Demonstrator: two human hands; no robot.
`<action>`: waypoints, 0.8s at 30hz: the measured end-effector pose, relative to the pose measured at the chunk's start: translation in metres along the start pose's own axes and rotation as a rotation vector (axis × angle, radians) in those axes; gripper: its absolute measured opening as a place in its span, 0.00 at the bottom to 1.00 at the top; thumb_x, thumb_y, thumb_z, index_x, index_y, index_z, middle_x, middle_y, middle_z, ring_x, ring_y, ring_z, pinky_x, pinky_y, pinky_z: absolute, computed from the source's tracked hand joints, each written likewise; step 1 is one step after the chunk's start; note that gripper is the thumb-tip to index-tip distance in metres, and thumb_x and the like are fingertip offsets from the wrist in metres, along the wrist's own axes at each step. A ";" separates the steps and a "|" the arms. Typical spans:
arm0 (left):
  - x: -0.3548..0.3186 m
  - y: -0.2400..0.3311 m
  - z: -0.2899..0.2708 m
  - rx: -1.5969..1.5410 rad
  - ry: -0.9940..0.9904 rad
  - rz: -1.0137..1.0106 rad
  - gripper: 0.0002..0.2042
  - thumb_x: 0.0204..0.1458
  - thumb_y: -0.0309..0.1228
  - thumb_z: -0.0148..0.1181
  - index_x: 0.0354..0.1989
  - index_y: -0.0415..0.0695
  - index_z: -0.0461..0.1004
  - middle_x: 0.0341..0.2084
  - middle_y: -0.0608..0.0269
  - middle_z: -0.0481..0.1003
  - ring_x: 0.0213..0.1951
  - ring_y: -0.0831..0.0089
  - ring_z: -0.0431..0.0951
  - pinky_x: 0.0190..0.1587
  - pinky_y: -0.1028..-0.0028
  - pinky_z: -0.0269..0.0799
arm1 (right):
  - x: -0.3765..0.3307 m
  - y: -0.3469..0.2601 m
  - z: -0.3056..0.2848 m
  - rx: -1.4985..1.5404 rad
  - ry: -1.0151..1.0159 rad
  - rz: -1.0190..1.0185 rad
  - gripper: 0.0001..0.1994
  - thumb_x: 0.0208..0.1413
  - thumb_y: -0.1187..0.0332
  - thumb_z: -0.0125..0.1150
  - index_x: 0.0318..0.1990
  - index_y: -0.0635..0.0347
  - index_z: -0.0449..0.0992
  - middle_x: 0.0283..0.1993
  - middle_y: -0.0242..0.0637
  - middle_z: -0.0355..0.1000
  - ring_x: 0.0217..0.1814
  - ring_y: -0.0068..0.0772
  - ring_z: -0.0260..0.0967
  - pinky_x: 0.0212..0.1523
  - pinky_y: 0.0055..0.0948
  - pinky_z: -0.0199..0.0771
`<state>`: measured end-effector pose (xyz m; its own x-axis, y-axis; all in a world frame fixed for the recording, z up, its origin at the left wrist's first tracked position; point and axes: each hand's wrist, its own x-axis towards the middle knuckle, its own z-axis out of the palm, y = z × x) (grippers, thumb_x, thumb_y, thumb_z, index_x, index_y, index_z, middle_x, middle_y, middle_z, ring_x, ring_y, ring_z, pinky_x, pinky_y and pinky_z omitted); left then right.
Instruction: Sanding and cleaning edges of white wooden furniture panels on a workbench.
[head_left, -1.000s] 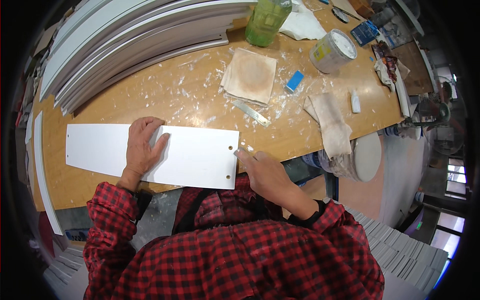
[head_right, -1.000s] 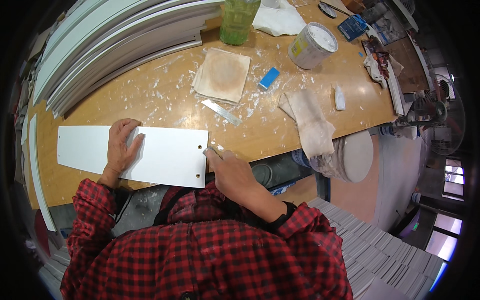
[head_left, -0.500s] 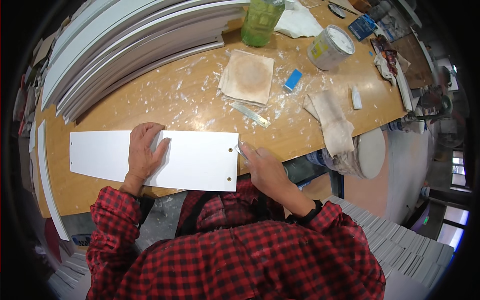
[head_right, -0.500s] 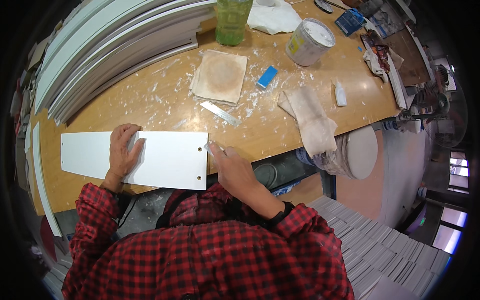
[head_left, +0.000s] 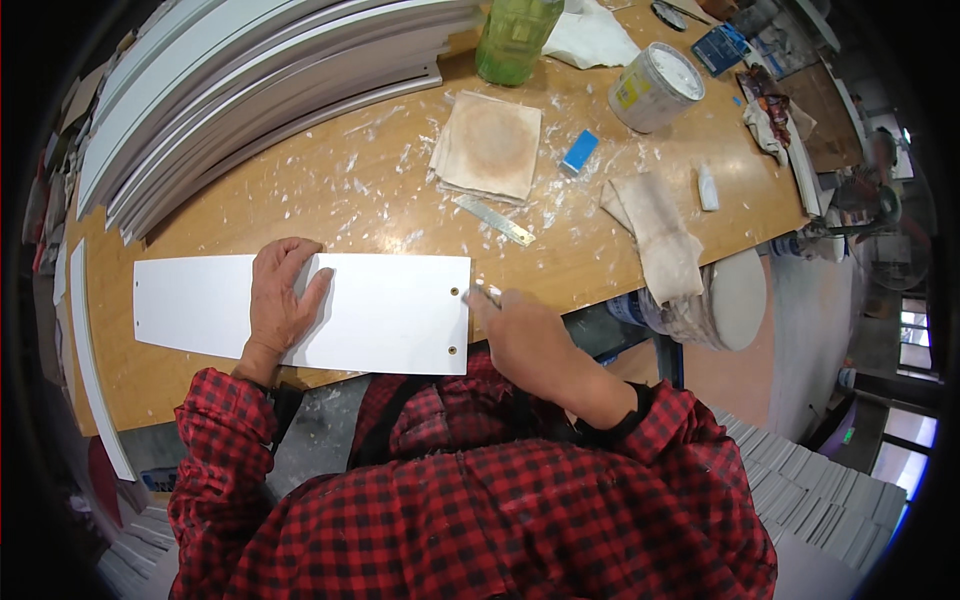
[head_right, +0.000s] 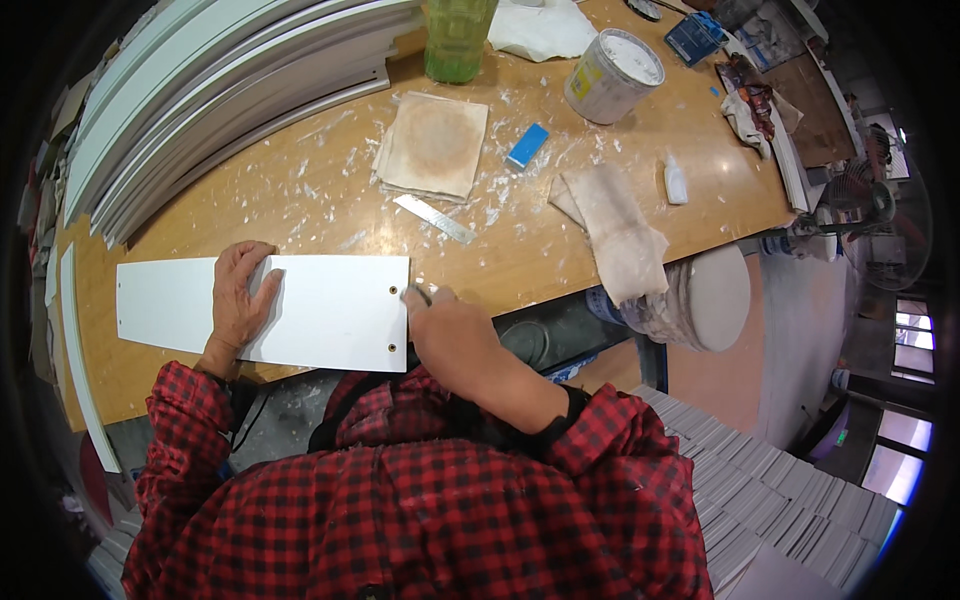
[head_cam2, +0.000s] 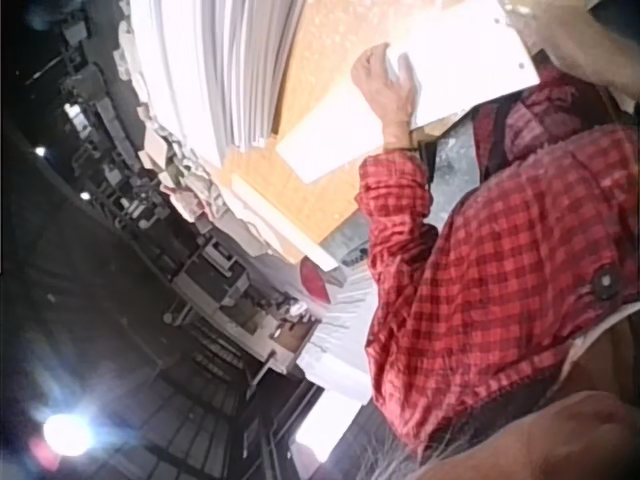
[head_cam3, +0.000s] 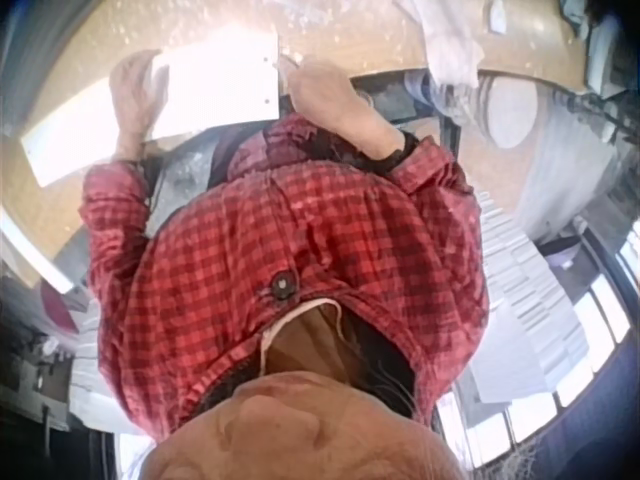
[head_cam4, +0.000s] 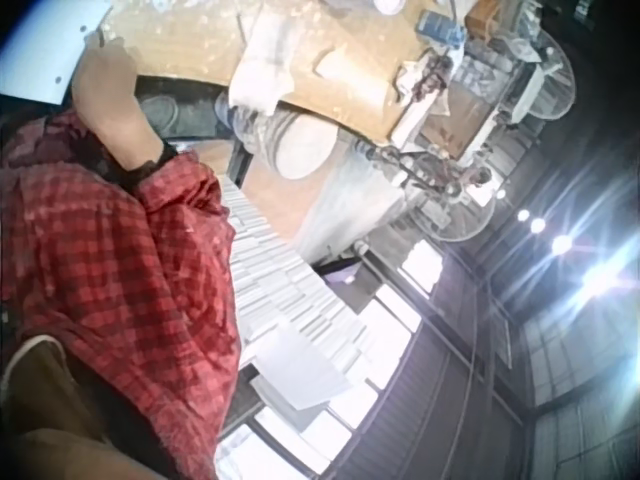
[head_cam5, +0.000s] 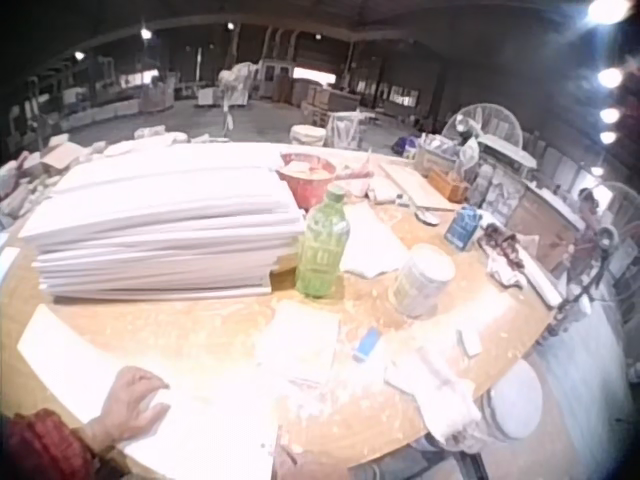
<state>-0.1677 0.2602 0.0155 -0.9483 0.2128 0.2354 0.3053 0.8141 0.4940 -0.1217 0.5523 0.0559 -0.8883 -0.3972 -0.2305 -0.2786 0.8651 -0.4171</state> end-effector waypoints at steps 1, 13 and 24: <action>0.000 0.000 0.000 0.003 -0.006 -0.004 0.14 0.43 0.30 0.61 0.40 0.43 0.72 0.38 0.57 0.69 0.45 0.59 0.66 0.51 0.65 0.59 | -0.004 0.001 -0.003 -0.007 -0.013 0.009 0.19 0.50 0.75 0.49 0.52 0.60 0.67 0.27 0.49 0.67 0.30 0.51 0.67 0.30 0.43 0.66; 0.000 0.002 0.000 0.020 -0.030 -0.049 0.14 0.43 0.30 0.61 0.40 0.43 0.73 0.38 0.57 0.69 0.45 0.59 0.66 0.51 0.65 0.59 | 0.052 0.025 -0.014 0.432 0.113 0.034 0.27 0.47 0.64 0.58 0.55 0.59 0.59 0.45 0.50 0.69 0.46 0.55 0.66 0.43 0.44 0.65; -0.002 -0.001 0.003 0.027 -0.004 -0.022 0.14 0.43 0.30 0.61 0.40 0.43 0.73 0.39 0.56 0.69 0.46 0.59 0.66 0.51 0.66 0.60 | 0.053 0.105 -0.009 0.147 0.468 0.082 0.25 0.45 0.66 0.62 0.54 0.51 0.64 0.42 0.43 0.69 0.41 0.45 0.69 0.40 0.38 0.69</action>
<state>-0.1665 0.2605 0.0125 -0.9550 0.1969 0.2218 0.2823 0.8329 0.4760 -0.2009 0.6252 0.0077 -0.9832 -0.1201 0.1373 -0.1760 0.8223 -0.5412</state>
